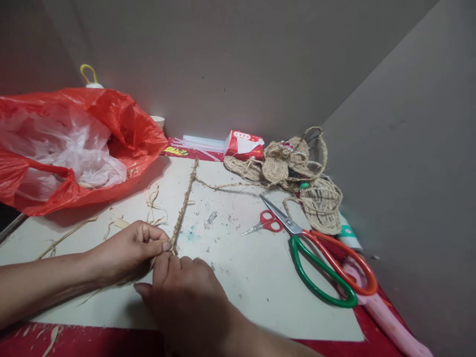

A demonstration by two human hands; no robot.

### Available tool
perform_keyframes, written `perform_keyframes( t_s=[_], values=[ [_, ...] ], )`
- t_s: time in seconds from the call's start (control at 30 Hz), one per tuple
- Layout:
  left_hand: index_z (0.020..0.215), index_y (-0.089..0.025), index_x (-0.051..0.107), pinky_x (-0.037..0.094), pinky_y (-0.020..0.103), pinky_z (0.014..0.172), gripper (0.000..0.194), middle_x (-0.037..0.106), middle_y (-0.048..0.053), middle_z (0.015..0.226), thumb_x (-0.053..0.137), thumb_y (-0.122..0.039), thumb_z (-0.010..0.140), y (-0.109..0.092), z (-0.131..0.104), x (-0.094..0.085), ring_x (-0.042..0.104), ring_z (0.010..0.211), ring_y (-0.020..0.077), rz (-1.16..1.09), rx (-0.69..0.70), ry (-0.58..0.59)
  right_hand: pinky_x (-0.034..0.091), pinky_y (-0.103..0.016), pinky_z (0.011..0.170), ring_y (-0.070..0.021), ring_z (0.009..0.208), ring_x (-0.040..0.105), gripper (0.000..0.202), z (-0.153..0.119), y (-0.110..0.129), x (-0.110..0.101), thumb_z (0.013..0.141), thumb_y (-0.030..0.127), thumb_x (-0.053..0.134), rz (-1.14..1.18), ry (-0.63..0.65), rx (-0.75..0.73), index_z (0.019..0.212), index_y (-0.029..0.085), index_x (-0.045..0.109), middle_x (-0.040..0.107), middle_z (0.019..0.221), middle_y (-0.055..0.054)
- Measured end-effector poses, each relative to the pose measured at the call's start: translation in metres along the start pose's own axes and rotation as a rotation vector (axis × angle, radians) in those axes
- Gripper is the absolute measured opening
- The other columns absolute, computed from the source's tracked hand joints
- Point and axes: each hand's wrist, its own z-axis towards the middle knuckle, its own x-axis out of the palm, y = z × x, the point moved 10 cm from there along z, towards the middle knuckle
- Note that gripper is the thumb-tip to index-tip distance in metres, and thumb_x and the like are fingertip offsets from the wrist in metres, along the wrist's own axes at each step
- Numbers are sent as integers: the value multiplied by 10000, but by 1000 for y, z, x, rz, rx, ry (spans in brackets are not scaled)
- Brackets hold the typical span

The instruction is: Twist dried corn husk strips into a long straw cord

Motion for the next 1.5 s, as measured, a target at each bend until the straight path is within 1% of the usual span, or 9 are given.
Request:
perform_keyframes(
  t_s=[0.17, 0.27, 0.37, 0.5, 0.6, 0.7, 1.0, 1.23, 1.5],
  values=[
    [577, -132, 567, 272, 212, 488, 251, 498, -22, 474, 626, -329, 721, -7, 0, -5, 388, 452, 68, 40, 29, -32, 300, -236, 471, -105, 443, 438, 351, -4, -56, -21, 908, 320, 438, 533, -154, 241, 592, 182, 507, 515, 493, 6],
    [588, -128, 577, 279, 211, 501, 284, 514, -14, 486, 640, -365, 730, -12, -1, -5, 400, 463, 69, 35, 46, -21, 378, -229, 537, -124, 571, 517, 246, -10, -97, 3, 895, 362, 469, 978, -153, 584, 783, 172, 578, 581, 641, -15],
    [584, -117, 581, 301, 213, 519, 316, 529, -3, 503, 660, -387, 727, -13, -1, -3, 430, 481, 73, -17, 69, -2, 452, -261, 658, -147, 708, 590, 300, -8, -86, 47, 829, 397, 586, 1529, 61, 740, 1011, 159, 573, 641, 806, -47],
    [629, -115, 582, 336, 234, 545, 304, 556, 16, 545, 650, -383, 755, -12, -1, 5, 493, 517, 100, -108, 115, 80, 449, -246, 600, -116, 608, 586, 295, -2, -50, 63, 816, 418, 609, 1900, 324, 657, 907, 138, 592, 634, 780, -46],
    [638, -114, 578, 296, 225, 508, 294, 521, 2, 509, 623, -366, 784, -10, -1, 3, 454, 480, 85, -97, 125, 65, 243, -171, 381, -36, 380, 347, 332, -5, -38, 65, 861, 443, 541, 1938, 463, 602, 735, 137, 561, 470, 529, 47],
    [637, -105, 585, 260, 215, 490, 295, 496, -11, 502, 626, -357, 784, -11, -2, -3, 384, 464, 59, -31, 143, 8, 112, -178, 346, -33, 384, 161, 324, -8, -38, 68, 838, 439, 586, 1958, 474, 618, 695, 173, 469, 326, 495, 100],
    [703, -95, 618, 314, 221, 562, 333, 540, 19, 617, 507, -347, 889, -18, -5, 5, 429, 566, 72, -10, 244, 84, 97, -182, 340, -43, 392, 143, 321, -9, -42, 74, 875, 457, 521, 1972, 465, 653, 754, 160, 543, 290, 501, 99],
    [749, -103, 622, 324, 222, 557, 270, 511, -6, 584, 555, -340, 860, -17, -6, 0, 402, 546, 71, -65, 241, 4, 97, -185, 335, -44, 367, 130, 360, -7, -39, 72, 873, 466, 517, 2041, 421, 653, 661, 180, 460, 281, 441, 108],
    [722, -104, 622, 336, 218, 556, 262, 550, 11, 605, 605, -344, 825, -21, -9, 3, 428, 546, 72, -186, 217, -1, 122, -186, 370, -53, 421, 159, 298, -1, -41, 63, 897, 422, 508, 2042, 330, 550, 756, 160, 517, 291, 527, 90]
  ],
)
